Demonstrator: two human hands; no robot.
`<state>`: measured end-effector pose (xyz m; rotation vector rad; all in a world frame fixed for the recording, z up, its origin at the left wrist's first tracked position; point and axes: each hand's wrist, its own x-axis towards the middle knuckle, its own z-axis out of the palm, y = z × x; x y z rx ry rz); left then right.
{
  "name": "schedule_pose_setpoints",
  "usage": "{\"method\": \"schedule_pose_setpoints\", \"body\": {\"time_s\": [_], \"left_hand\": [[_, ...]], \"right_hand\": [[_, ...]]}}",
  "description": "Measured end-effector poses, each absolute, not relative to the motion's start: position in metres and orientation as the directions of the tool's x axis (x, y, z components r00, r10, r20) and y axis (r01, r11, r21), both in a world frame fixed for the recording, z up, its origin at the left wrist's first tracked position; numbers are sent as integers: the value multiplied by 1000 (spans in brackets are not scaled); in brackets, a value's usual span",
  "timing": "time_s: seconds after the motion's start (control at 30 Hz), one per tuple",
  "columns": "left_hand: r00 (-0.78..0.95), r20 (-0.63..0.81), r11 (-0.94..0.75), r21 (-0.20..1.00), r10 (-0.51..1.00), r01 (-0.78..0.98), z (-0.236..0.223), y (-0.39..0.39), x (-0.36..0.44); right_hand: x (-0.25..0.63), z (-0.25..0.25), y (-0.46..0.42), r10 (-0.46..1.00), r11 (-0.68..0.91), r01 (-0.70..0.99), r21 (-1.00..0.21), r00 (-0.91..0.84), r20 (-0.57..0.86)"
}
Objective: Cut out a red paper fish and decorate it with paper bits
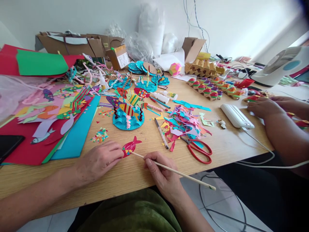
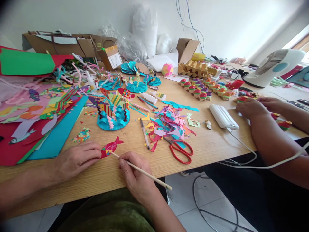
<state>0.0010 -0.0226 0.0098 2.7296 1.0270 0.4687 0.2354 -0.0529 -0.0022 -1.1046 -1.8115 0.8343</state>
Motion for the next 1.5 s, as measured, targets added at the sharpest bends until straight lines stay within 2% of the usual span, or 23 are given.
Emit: {"method": "schedule_pose_setpoints", "body": {"time_s": [0.23,0.5,0.73,1.07,1.5], "left_hand": [[705,300,-766,266,642,585,3,-27,-1],[694,359,-781,254,624,571,2,-30,-1],[687,376,-780,222,622,585,3,-31,1],[683,379,-779,225,624,586,3,-31,1],[685,366,-776,244,630,582,3,-30,1]], "right_hand": [[234,-2,-51,936,323,286,-902,-235,260],[233,-1,-49,928,338,356,-871,-281,245],[233,-1,-49,927,349,371,-861,-274,257],[233,1,-49,931,338,306,-890,-245,269],[234,0,-51,922,367,391,-844,-275,274]]}}
